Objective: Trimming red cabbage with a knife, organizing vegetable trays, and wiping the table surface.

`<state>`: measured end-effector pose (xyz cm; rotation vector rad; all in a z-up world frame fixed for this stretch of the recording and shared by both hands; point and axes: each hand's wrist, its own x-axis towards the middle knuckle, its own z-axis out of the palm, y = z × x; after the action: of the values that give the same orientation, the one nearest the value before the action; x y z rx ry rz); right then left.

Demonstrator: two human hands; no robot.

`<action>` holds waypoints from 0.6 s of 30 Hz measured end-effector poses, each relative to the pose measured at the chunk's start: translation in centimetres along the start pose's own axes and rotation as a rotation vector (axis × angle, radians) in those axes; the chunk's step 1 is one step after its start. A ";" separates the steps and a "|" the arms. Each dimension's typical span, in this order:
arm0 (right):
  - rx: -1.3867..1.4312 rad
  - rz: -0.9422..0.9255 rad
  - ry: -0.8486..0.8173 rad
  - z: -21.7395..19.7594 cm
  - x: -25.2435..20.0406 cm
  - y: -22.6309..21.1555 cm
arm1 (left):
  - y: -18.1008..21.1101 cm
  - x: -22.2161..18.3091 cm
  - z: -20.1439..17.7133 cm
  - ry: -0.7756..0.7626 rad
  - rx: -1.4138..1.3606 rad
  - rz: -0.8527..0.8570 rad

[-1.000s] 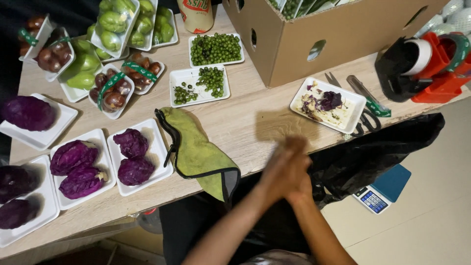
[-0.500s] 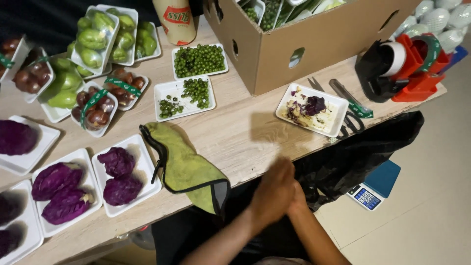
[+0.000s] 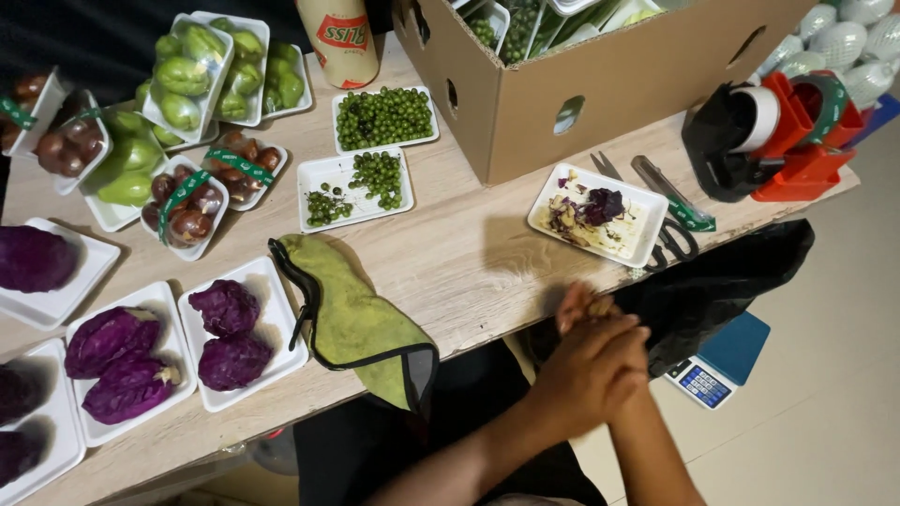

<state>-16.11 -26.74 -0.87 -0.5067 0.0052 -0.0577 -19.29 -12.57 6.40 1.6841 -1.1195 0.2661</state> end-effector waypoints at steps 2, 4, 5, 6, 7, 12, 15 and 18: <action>-0.047 -0.023 -0.088 0.6 0.3 -1.2 | 1.2 0.5 0.1 -0.069 0.046 -0.003; 0.264 -0.044 0.128 2.2 3.6 -3.4 | 1.3 0.6 -0.1 -0.036 -0.038 -0.001; 0.568 -0.071 0.343 3.1 5.4 -4.7 | 1.3 0.9 -0.1 -0.003 -0.127 0.010; 0.568 -0.071 0.339 3.2 6.8 -5.4 | 1.1 0.8 -0.5 -0.002 -0.124 0.013; 0.199 -0.280 0.397 3.2 8.1 -6.2 | 0.9 0.7 -0.8 -0.016 -0.137 -0.054; -1.063 -0.452 0.535 3.6 11.6 -9.3 | 0.5 -0.1 -2.4 -0.089 -0.171 -0.174; -1.233 -0.385 0.375 3.3 11.7 -10.2 | 0.0 -0.4 -3.0 -0.046 -0.170 -0.238; -1.561 -0.667 0.252 3.0 11.6 -10.8 | -0.5 0.2 -4.1 -0.025 -0.161 -0.255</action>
<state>-5.10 -35.41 7.07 -2.0442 0.1367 -0.8138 -17.46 -9.24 7.99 1.6678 -0.9070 -0.0066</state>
